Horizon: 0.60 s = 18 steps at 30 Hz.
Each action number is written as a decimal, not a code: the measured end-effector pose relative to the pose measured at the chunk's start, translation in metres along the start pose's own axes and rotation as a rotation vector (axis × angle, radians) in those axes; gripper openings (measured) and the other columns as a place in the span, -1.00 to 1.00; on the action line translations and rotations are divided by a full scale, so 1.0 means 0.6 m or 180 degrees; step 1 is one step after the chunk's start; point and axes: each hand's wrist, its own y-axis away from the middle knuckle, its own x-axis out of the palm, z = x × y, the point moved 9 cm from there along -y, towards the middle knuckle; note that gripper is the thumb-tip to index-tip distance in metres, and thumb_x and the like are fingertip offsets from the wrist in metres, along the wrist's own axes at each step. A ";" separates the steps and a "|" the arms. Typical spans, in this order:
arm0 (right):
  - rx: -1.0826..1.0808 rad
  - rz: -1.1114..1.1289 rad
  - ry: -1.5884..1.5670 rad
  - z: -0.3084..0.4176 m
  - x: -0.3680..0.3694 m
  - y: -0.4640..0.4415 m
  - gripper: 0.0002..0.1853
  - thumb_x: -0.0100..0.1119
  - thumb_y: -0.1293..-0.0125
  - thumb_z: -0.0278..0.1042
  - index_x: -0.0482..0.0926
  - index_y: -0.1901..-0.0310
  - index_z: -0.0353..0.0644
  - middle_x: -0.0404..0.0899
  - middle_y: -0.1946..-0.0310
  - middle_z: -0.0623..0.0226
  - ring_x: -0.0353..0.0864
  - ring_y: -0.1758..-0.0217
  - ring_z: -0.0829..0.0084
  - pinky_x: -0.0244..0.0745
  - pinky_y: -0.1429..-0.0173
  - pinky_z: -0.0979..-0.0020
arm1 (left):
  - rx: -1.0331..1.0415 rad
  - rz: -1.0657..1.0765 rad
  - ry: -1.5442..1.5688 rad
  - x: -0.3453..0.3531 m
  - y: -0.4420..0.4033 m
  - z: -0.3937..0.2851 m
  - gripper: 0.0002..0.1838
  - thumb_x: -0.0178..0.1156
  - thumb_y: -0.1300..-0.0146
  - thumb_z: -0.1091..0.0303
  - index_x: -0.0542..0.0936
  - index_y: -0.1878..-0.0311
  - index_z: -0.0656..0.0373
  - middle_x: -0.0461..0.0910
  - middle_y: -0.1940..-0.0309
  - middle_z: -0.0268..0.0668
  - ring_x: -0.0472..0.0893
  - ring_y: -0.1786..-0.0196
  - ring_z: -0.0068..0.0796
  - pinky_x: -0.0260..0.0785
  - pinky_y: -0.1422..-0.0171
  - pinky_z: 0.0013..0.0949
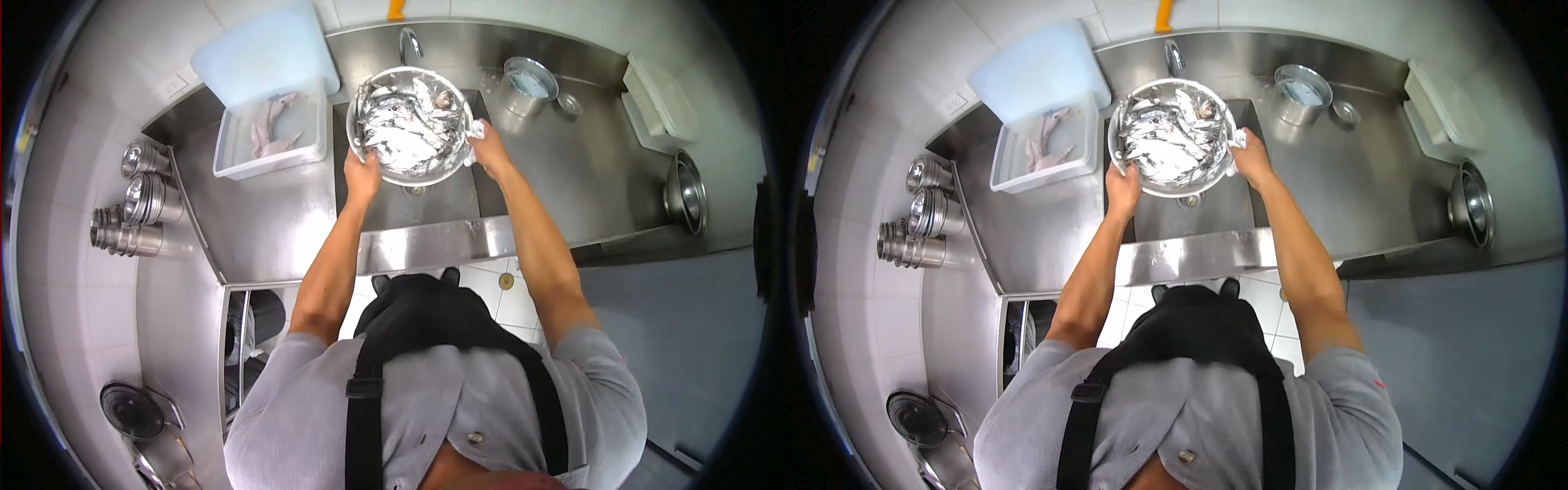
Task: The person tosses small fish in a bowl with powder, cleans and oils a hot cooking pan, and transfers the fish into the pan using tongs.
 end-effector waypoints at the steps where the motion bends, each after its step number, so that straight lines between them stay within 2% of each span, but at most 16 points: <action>1: -0.0026 0.0018 -0.0033 -0.005 -0.004 -0.004 -0.41 0.17 -0.27 -0.58 0.33 -0.35 -0.41 0.60 -0.06 0.08 0.62 0.04 0.33 0.59 0.09 0.31 | 0.0507 0.0138 -0.0313 0.000 0.000 -0.019 -0.58 0.07 -0.27 0.58 0.44 -0.20 0.45 0.63 -0.02 -0.04 0.65 0.02 -0.31 0.54 0.01 -0.31; 4: 0.0144 -0.0018 -0.0009 -0.077 0.007 0.008 -0.44 0.08 -0.29 -0.61 0.32 -0.35 -0.42 0.62 -0.04 0.10 0.62 0.02 0.34 0.55 0.01 0.31 | -0.0273 0.0186 -0.0525 0.009 -0.002 0.066 -0.59 0.08 -0.27 0.59 0.44 -0.19 0.46 0.63 -0.03 -0.03 0.67 0.05 -0.29 0.55 0.02 -0.29; 5: 0.0178 -0.0040 0.0029 -0.093 0.012 -0.005 -0.45 0.04 -0.30 -0.63 0.31 -0.35 -0.42 0.63 -0.03 0.11 0.62 0.00 0.34 0.54 -0.02 0.31 | -0.0551 0.0127 -0.0598 0.003 0.007 0.050 -0.57 0.15 -0.20 0.54 0.44 -0.16 0.43 0.63 0.01 0.12 0.66 -0.10 -0.02 0.45 -0.20 -0.12; 6: 0.0230 -0.0060 0.0066 -0.104 0.015 -0.010 -0.46 -0.01 -0.31 -0.65 0.31 -0.36 -0.42 0.63 -0.02 0.11 0.62 -0.01 0.34 0.53 -0.05 0.32 | -0.0920 0.0179 -0.0283 0.008 0.012 0.041 -0.56 0.15 -0.20 0.54 0.43 -0.17 0.43 0.63 0.00 0.13 0.65 -0.11 0.00 0.43 -0.21 -0.12; 7: 0.0349 0.0325 -0.0179 -0.092 0.031 -0.005 -0.56 -0.07 -0.28 -0.68 0.44 -0.22 -0.41 0.65 0.02 0.14 0.61 0.03 0.35 0.51 -0.04 0.33 | -0.1292 0.0239 0.0028 0.014 0.021 0.035 -0.55 0.15 -0.20 0.54 0.42 -0.17 0.43 0.62 -0.01 0.14 0.64 -0.11 0.02 0.42 -0.23 -0.12; 8: 0.0274 0.0250 0.0065 -0.087 0.027 -0.008 -0.59 -0.07 -0.28 -0.67 0.47 -0.18 -0.41 0.66 0.04 0.15 0.61 0.04 0.36 0.50 -0.04 0.34 | -0.1652 0.0305 0.0342 0.021 0.030 0.040 -0.55 0.15 -0.19 0.54 0.41 -0.18 0.44 0.61 -0.02 0.14 0.64 -0.11 0.04 0.41 -0.25 -0.12; 9: 0.0192 0.0171 0.0312 -0.078 0.020 -0.015 -0.61 -0.07 -0.27 -0.67 0.50 -0.13 -0.40 0.66 0.05 0.16 0.60 0.05 0.37 0.50 -0.03 0.35 | -0.1410 0.0345 0.0108 0.021 0.021 0.038 -0.54 0.12 -0.22 0.54 0.38 -0.20 0.44 0.59 0.02 0.19 0.69 0.06 0.05 0.54 -0.04 -0.11; 11: -0.0228 -0.0137 0.0781 -0.056 0.001 -0.035 -0.62 -0.08 -0.23 -0.67 0.56 -0.06 -0.35 0.67 0.07 0.17 0.61 0.05 0.38 0.50 -0.02 0.34 | -0.0471 0.0262 -0.0089 0.016 0.003 0.037 -0.55 0.11 -0.24 0.56 0.36 -0.21 0.44 0.59 0.04 0.17 0.71 0.20 -0.05 0.60 0.19 -0.14; 12: -0.0226 -0.0196 0.0481 -0.028 -0.002 -0.025 -0.63 -0.08 -0.22 -0.67 0.57 -0.05 -0.35 0.67 0.07 0.16 0.61 0.05 0.36 0.50 -0.02 0.32 | 0.0015 0.0217 -0.0176 0.014 -0.009 0.031 -0.55 0.10 -0.25 0.56 0.36 -0.21 0.44 0.58 0.05 0.16 0.71 0.26 -0.10 0.62 0.31 -0.16; 14: -0.0151 -0.0272 -0.0104 0.043 -0.002 0.045 -0.64 -0.07 -0.21 -0.67 0.58 -0.01 -0.33 0.67 0.08 0.14 0.62 0.05 0.33 0.50 -0.01 0.30 | 0.0546 0.0185 -0.0507 0.012 0.002 0.015 -0.58 0.09 -0.26 0.59 0.35 -0.20 0.42 0.59 0.10 0.12 0.71 0.35 -0.20 0.58 0.53 -0.23; 16: -0.0128 -0.0296 0.0777 -0.050 -0.012 -0.018 -0.67 0.00 -0.17 -0.59 0.58 0.02 -0.32 0.66 0.08 0.00 0.63 -0.01 0.11 0.49 -0.07 0.21 | -0.0981 0.0490 0.0102 0.047 0.016 0.072 -0.58 0.09 -0.26 0.59 0.33 -0.19 0.41 0.59 0.11 0.11 0.71 0.32 -0.19 0.60 0.49 -0.22; 17: -0.0102 -0.0292 0.1223 -0.055 -0.009 -0.025 -0.68 0.04 -0.14 -0.54 0.58 0.04 -0.32 0.65 0.07 -0.07 0.64 -0.04 0.00 0.48 -0.10 0.17 | -0.0914 0.0323 0.0249 0.049 0.024 0.078 -0.60 0.08 -0.28 0.58 0.31 -0.18 0.40 0.57 0.13 0.12 0.71 0.33 -0.18 0.64 0.47 -0.24; 18: 0.0057 -0.0218 0.1195 -0.071 -0.008 -0.031 -0.67 0.04 -0.15 -0.54 0.57 0.03 -0.32 0.65 0.05 -0.08 0.64 -0.06 0.00 0.47 -0.12 0.18 | -0.1063 0.0347 0.0353 0.052 0.023 0.094 -0.60 0.07 -0.29 0.59 0.30 -0.19 0.41 0.56 0.12 0.12 0.71 0.32 -0.18 0.65 0.47 -0.25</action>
